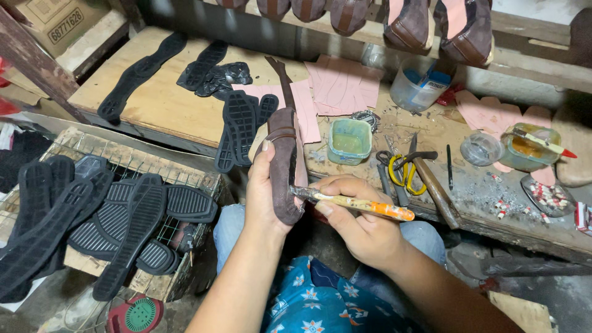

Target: The person applies glue to the edges of a brown shoe using a brush. They repeatedly dip the brush into a container and spread the adhesive along the shoe's seams and sole edge.

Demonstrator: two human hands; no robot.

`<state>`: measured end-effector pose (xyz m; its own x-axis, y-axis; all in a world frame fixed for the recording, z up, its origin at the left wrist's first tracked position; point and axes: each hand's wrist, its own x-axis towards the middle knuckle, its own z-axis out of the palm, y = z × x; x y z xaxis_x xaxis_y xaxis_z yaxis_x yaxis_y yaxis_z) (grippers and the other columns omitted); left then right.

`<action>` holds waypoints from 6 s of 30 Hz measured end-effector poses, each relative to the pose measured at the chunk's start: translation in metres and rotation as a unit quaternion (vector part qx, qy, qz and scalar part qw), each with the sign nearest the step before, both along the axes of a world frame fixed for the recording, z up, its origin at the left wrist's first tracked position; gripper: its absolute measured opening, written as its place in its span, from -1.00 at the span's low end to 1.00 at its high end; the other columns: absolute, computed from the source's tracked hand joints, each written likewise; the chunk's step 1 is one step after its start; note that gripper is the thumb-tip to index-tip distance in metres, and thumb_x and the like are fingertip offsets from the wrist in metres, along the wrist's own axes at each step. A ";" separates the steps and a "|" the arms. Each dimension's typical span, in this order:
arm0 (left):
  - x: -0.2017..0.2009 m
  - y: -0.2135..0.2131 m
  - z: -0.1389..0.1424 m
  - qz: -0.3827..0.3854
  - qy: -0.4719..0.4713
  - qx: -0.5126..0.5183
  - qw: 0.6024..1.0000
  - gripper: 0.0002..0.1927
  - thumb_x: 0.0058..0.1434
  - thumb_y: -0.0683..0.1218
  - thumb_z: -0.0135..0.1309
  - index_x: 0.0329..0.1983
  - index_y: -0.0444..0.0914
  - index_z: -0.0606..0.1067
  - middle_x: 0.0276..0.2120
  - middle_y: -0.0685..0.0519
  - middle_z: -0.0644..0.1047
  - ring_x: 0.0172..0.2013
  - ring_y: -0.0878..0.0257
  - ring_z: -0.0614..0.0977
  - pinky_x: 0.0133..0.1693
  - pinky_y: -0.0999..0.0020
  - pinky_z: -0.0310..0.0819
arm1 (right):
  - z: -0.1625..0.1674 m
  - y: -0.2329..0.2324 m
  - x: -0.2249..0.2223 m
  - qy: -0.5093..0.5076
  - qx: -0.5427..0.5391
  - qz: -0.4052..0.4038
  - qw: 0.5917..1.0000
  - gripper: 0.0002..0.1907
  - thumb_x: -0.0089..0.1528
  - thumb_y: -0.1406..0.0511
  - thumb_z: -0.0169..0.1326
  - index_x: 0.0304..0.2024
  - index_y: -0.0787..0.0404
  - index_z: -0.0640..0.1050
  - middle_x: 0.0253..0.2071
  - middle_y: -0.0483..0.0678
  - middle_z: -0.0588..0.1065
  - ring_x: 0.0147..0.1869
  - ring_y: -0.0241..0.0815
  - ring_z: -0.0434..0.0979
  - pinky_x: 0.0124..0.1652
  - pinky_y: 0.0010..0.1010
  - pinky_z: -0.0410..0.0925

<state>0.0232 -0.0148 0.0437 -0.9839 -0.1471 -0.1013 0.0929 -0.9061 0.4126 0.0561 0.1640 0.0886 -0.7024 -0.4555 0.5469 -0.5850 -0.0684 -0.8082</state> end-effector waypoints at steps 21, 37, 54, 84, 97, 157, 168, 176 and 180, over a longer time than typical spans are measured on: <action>0.014 0.008 0.022 -0.015 -0.008 -0.009 1.000 -0.60 0.33 0.03 0.03 0.13 -0.30 0.47 -0.14 0.00 0.59 -0.19 0.23 0.63 -0.17 0.34 0.58 | 0.003 0.007 0.001 0.030 0.014 -0.033 0.999 -0.79 0.34 0.47 0.08 0.03 0.31 0.45 0.10 0.14 0.55 0.16 -0.13 0.58 0.18 -0.33 0.44; 0.010 0.006 0.010 -0.006 -0.031 -0.022 0.999 -0.64 0.32 0.04 0.01 0.05 -0.28 0.49 -0.19 0.03 0.58 -0.22 0.24 0.60 -0.19 0.34 0.53 | 0.006 0.007 0.012 0.048 0.017 -0.009 0.999 -0.77 0.32 0.49 0.09 0.03 0.31 0.43 0.07 0.16 0.54 0.11 -0.11 0.60 0.11 -0.34 0.47; 0.008 0.005 0.006 0.007 -0.049 -0.036 0.998 -0.61 0.33 0.06 0.00 0.04 -0.31 0.50 -0.17 0.02 0.58 -0.19 0.23 0.59 -0.13 0.34 0.51 | 0.010 0.010 0.016 0.076 0.040 -0.001 0.996 -0.75 0.29 0.49 0.12 0.01 0.28 0.42 0.05 0.13 0.55 0.03 -0.11 0.64 0.05 -0.36 0.51; 0.009 0.010 0.007 -0.068 -0.025 0.100 0.992 -0.57 0.36 0.06 -0.04 0.15 -0.30 0.47 -0.05 -0.04 0.59 -0.06 0.17 0.60 0.03 0.29 0.48 | 0.023 0.014 0.020 0.133 0.077 0.020 0.988 -0.77 0.26 0.44 0.12 -0.03 0.27 0.47 0.10 0.16 0.51 0.11 -0.04 0.62 0.15 -0.31 0.46; 0.008 0.012 0.007 -0.082 0.029 0.142 0.986 -0.52 0.40 0.06 -0.14 0.20 -0.37 0.42 0.06 -0.10 0.56 0.07 0.13 0.58 0.15 0.28 0.44 | 0.027 0.011 0.016 0.146 0.066 0.014 0.987 -0.77 0.27 0.46 0.14 -0.03 0.26 0.46 0.12 0.18 0.52 0.09 -0.06 0.63 0.11 -0.31 0.48; 0.030 0.017 0.028 -0.012 -0.001 -0.155 0.988 -0.51 0.26 0.07 0.10 0.17 -0.24 0.34 -0.20 -0.03 0.50 -0.31 0.23 0.55 -0.33 0.32 0.49 | -0.005 0.027 0.016 -0.030 -0.057 0.059 0.996 -0.73 0.33 0.54 0.07 0.04 0.29 0.38 0.04 0.15 0.51 0.08 -0.17 0.54 0.13 -0.34 0.43; 0.029 0.016 0.026 -0.014 0.002 -0.146 0.989 -0.53 0.28 0.05 0.08 0.16 -0.28 0.38 -0.16 -0.01 0.52 -0.24 0.27 0.57 -0.23 0.37 0.52 | -0.004 0.024 0.011 -0.035 -0.050 0.052 0.997 -0.75 0.32 0.54 0.07 0.01 0.29 0.38 0.00 0.14 0.52 0.02 -0.21 0.53 0.08 -0.37 0.44; 0.030 0.015 0.027 -0.021 0.031 -0.136 0.990 -0.58 0.29 0.03 0.07 0.13 -0.27 0.39 -0.21 -0.01 0.52 -0.30 0.25 0.56 -0.31 0.35 0.50 | -0.007 0.020 0.005 -0.052 -0.073 0.030 0.996 -0.77 0.34 0.53 0.06 0.03 0.30 0.38 0.02 0.14 0.52 0.04 -0.21 0.55 0.08 -0.37 0.47; 0.030 0.015 0.027 -0.015 0.030 -0.127 0.991 -0.57 0.29 0.02 0.08 0.13 -0.28 0.38 -0.19 -0.01 0.52 -0.27 0.25 0.57 -0.25 0.34 0.52 | -0.008 0.019 -0.001 -0.011 -0.061 0.008 0.998 -0.77 0.36 0.53 0.06 0.03 0.30 0.37 0.02 0.12 0.52 0.09 -0.19 0.53 0.14 -0.35 0.43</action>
<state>0.0532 0.0001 0.0706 -0.9915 -0.1301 -0.0067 0.0977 -0.7767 0.6222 0.0551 0.1829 0.0804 -0.7075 -0.3978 0.5842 -0.5659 -0.1764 -0.8054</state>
